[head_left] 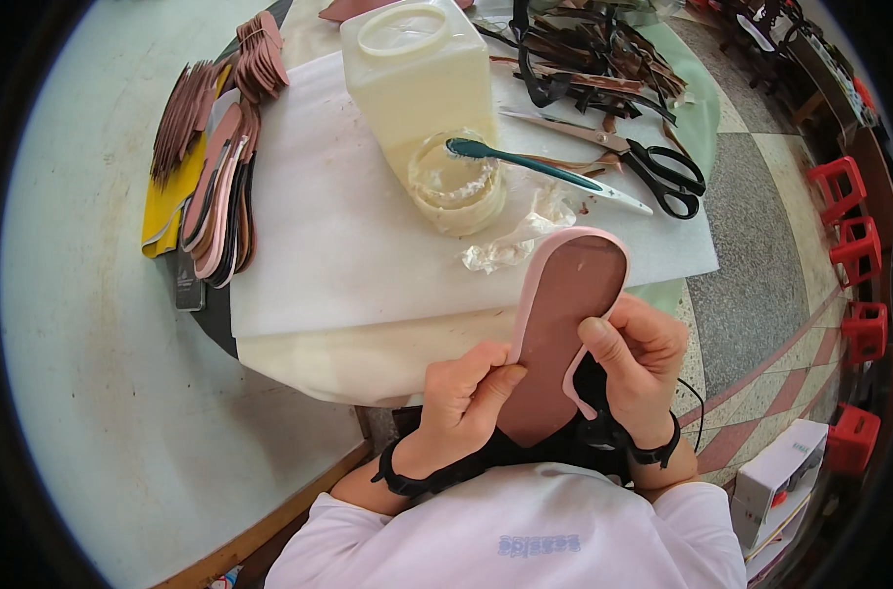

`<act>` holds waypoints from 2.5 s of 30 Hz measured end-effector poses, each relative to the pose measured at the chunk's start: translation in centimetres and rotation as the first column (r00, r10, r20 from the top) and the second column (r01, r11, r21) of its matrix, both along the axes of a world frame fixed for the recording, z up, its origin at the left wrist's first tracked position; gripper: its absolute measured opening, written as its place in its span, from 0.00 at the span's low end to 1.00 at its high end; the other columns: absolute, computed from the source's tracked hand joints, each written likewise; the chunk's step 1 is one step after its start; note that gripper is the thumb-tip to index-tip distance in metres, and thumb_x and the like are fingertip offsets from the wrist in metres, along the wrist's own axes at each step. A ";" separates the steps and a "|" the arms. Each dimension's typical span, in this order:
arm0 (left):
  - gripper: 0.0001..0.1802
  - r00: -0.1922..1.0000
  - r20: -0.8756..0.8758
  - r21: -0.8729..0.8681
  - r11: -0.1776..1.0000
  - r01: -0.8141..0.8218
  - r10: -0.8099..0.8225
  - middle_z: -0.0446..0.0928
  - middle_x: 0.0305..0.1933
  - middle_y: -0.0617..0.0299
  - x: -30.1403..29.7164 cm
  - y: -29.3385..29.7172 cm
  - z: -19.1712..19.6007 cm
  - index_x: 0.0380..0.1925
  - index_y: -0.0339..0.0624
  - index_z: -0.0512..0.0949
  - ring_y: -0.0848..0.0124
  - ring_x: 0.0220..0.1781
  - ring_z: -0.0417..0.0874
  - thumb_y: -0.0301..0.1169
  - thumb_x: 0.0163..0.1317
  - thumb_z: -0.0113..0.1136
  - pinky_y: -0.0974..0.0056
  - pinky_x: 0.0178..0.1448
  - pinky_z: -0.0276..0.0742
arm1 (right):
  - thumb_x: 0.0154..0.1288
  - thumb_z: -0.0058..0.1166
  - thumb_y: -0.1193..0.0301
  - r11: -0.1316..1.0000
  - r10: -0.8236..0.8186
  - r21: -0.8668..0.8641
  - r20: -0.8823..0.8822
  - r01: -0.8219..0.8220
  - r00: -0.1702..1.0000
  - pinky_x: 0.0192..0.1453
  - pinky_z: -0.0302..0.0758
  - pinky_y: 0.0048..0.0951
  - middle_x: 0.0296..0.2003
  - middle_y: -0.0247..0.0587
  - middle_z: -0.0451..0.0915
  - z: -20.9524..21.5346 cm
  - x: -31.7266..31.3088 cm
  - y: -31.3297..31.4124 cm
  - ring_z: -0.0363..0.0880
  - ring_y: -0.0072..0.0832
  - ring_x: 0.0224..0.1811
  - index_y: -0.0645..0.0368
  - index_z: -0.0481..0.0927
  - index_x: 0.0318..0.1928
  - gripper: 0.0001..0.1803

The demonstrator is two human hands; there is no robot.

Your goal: The person presses a pink strip onto the edge of a shoe sole, trims the excess with shears, and applies adhesive using a toothbrush. They then wipe the sole, press a black strip onto the edge, and trim the excess before stacking it.

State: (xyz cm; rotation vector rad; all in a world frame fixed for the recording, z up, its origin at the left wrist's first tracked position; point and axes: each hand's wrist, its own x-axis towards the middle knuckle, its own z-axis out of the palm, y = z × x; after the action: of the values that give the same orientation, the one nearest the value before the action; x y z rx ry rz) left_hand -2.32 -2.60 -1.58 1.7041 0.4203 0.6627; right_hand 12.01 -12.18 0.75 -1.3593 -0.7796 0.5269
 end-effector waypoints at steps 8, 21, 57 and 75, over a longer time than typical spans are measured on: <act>0.13 0.990 0.089 -0.373 0.918 0.138 -0.113 0.79 0.36 0.59 0.2 0.5 0.5 0.47 0.33 0.72 0.79 0.36 0.77 0.22 0.62 0.53 0.75 0.41 0.71 | 0.55 0.57 0.81 0.998 0.036 0.051 0.108 -0.042 0.994 0.20 0.53 0.20 0.16 0.32 0.67 -0.2 0.0 0.3 0.59 0.18 0.16 0.66 0.76 0.25 0.05; 0.10 0.973 0.157 -0.211 0.968 -0.135 0.170 0.79 0.32 0.64 1.6 3.8 1.9 0.43 0.33 0.75 0.82 0.34 0.76 0.27 0.65 0.52 0.77 0.36 0.70 | 0.51 0.59 0.81 0.970 0.234 -0.084 0.048 -0.230 0.971 0.19 0.52 0.22 0.13 0.32 0.65 -1.6 0.8 2.2 0.58 0.18 0.15 0.65 0.74 0.21 0.07; 0.09 0.990 0.140 -0.240 0.971 -0.002 0.037 0.81 0.38 0.54 2.0 4.1 1.7 0.39 0.31 0.76 0.73 0.40 0.81 0.17 0.58 0.53 0.71 0.45 0.76 | 0.55 0.59 0.76 0.983 0.168 -0.103 0.167 -0.152 0.972 0.17 0.53 0.21 0.13 0.31 0.63 -2.0 -0.2 3.4 0.59 0.17 0.14 0.65 0.72 0.20 0.11; 0.09 0.988 0.154 -0.312 0.949 0.045 0.004 0.80 0.38 0.50 1.9 4.0 1.5 0.39 0.29 0.74 0.71 0.40 0.81 0.16 0.60 0.46 0.69 0.46 0.76 | 0.54 0.60 0.77 0.984 0.173 -0.060 0.147 -0.166 0.974 0.18 0.55 0.21 0.13 0.32 0.64 -2.0 -0.3 3.4 0.60 0.18 0.14 0.64 0.70 0.19 0.12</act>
State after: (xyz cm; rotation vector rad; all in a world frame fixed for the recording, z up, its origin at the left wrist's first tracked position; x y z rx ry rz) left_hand -0.46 1.36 -0.04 1.3439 0.3769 0.6681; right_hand 11.66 -8.79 -1.24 -1.3953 -1.0204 0.5833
